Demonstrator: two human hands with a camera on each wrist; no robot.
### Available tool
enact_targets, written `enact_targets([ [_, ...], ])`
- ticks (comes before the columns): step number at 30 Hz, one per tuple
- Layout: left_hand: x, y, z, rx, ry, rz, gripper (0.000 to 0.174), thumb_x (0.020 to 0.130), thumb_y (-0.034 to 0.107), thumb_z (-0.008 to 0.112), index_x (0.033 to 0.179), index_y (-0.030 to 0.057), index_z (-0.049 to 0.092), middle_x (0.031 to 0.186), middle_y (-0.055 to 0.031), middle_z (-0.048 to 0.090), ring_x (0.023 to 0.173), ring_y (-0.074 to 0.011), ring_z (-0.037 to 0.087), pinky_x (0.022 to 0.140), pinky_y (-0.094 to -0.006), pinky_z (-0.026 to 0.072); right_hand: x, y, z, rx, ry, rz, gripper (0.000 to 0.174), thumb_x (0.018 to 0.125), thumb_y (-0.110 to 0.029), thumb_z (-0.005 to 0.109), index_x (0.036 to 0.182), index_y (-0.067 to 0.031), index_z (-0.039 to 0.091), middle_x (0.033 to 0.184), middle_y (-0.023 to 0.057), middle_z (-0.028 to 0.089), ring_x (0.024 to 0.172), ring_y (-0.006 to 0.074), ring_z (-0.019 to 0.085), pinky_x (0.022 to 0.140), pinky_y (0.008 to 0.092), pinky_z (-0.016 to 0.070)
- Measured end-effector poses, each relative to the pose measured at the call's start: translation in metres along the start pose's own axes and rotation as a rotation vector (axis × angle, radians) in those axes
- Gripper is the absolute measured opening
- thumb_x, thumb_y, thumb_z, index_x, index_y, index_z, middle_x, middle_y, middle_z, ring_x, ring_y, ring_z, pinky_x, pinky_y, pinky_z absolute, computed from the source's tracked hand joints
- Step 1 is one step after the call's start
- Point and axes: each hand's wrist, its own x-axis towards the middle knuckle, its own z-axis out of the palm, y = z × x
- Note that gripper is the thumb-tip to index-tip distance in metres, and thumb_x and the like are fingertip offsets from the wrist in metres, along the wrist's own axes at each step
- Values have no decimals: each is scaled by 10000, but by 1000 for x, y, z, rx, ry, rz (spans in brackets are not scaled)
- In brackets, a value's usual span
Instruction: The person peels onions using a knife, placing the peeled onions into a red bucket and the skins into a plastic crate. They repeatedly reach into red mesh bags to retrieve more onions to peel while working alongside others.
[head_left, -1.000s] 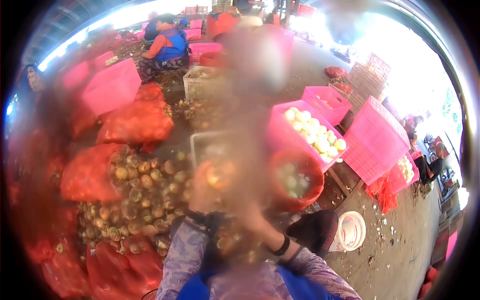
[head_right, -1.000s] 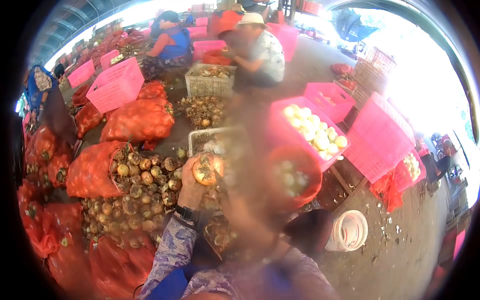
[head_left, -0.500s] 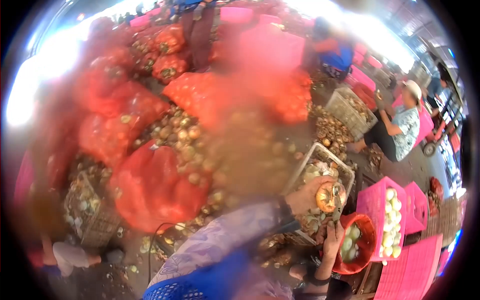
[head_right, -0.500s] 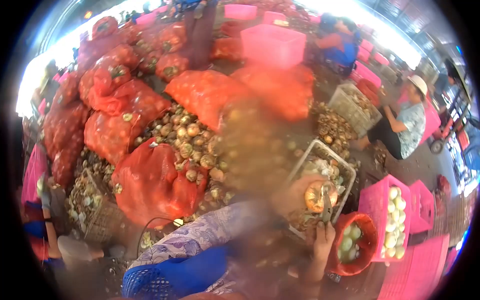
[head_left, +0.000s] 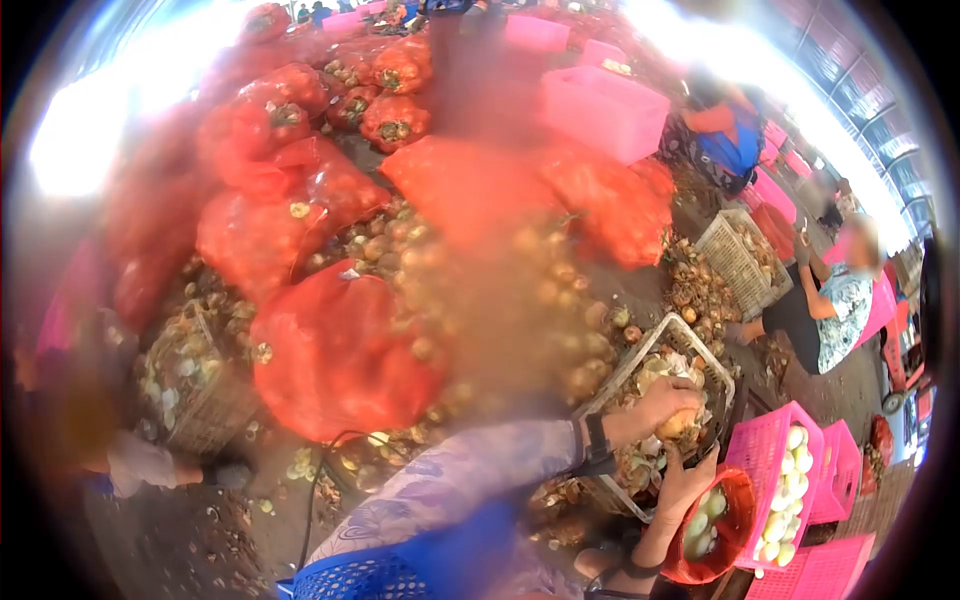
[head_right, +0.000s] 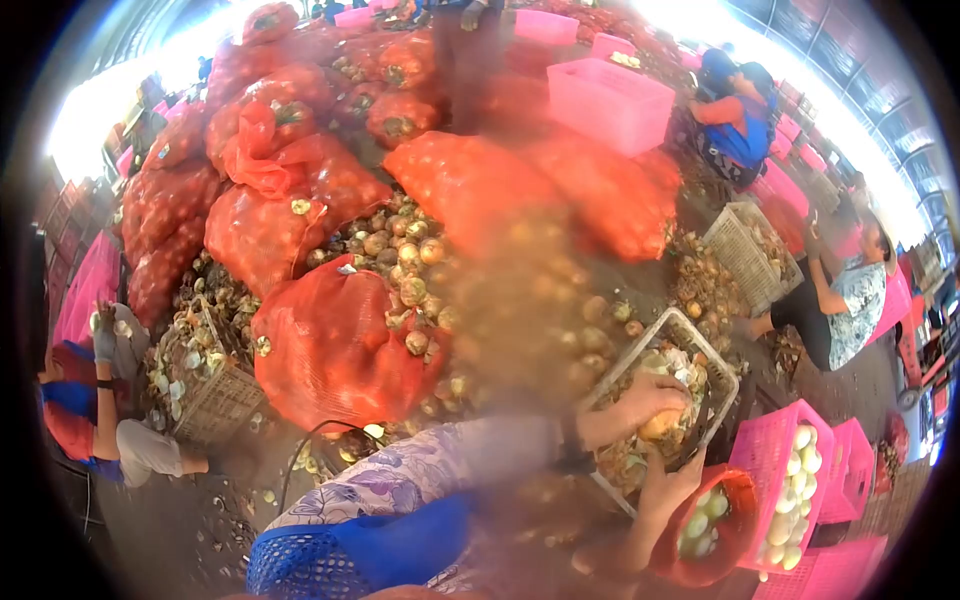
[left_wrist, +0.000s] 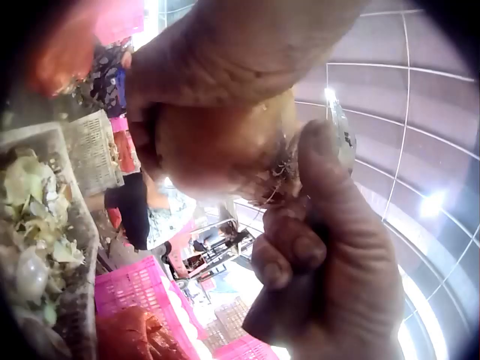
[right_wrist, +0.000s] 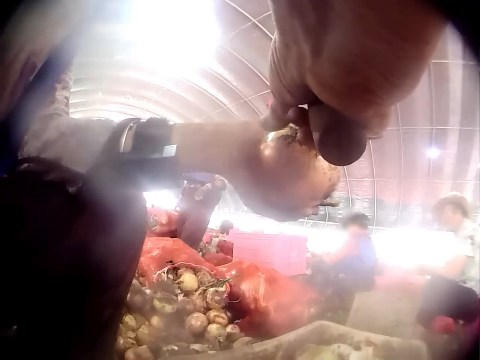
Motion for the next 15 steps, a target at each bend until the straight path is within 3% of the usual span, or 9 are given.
enact_targets([
  [1, 1, 0, -2, -1, 4, 8, 238, 809, 152, 775, 964, -26, 747, 811, -57, 697, 731, -138, 639, 677, -284, 517, 0, -2, 5, 46, 50, 73, 632, 740, 5, 811, 1310, 97, 554, 1196, 226, 662, 1069, 321, 644, 954, 404, 511],
  [3, 4, -9, -7, 193, -16, 29, 264, 796, 153, 789, 993, -19, 752, 868, -57, 719, 753, -128, 643, 691, -285, 521, 0, -5, 9, 118, 53, 107, 616, 729, 46, 796, 1299, 103, 568, 1215, 223, 663, 1072, 311, 652, 957, 391, 512],
  [5, 2, -10, -8, 223, -25, 61, 306, 777, 148, 804, 1024, -25, 749, 876, -63, 724, 772, -118, 641, 711, -287, 523, -1, -6, 11, 281, 67, 281, 571, 733, 72, 764, 1275, 108, 588, 1197, 201, 678, 1042, 289, 666, 950, 373, 513],
  [6, -5, -3, -4, 272, 16, 79, 315, 782, 113, 788, 1049, -44, 733, 863, -73, 720, 765, -119, 639, 704, -286, 525, -1, -7, 13, 283, 63, 279, 571, 733, 72, 764, 1275, 108, 588, 1197, 201, 678, 1042, 289, 666, 950, 373, 513],
  [8, -9, 0, -2, 320, 61, 99, 324, 787, 78, 773, 1074, -63, 716, 850, -83, 717, 759, -121, 637, 697, -285, 526, -2, -9, 18, 208, 191, 104, 475, 774, 49, 789, 1215, 91, 617, 1075, 166, 713, 945, 240, 655, 891, 366, 517],
  [11, -6, -8, -3, 275, 65, 199, 348, 792, 84, 783, 1102, -59, 714, 836, -82, 715, 738, -116, 636, 678, -287, 525, -10, -4, 26, 114, 221, 78, 414, 782, 51, 768, 1169, 88, 628, 1012, 130, 714, 885, 206, 643, 842, 360, 523],
  [15, -3, -7, -7, 147, 102, 138, 274, 809, 157, 781, 991, -43, 740, 869, -92, 730, 740, -111, 648, 667, -293, 522, -19, -23, 35, 147, 147, 110, 361, 786, 40, 761, 1122, 87, 636, 958, 103, 704, 837, 189, 628, 791, 353, 526],
])
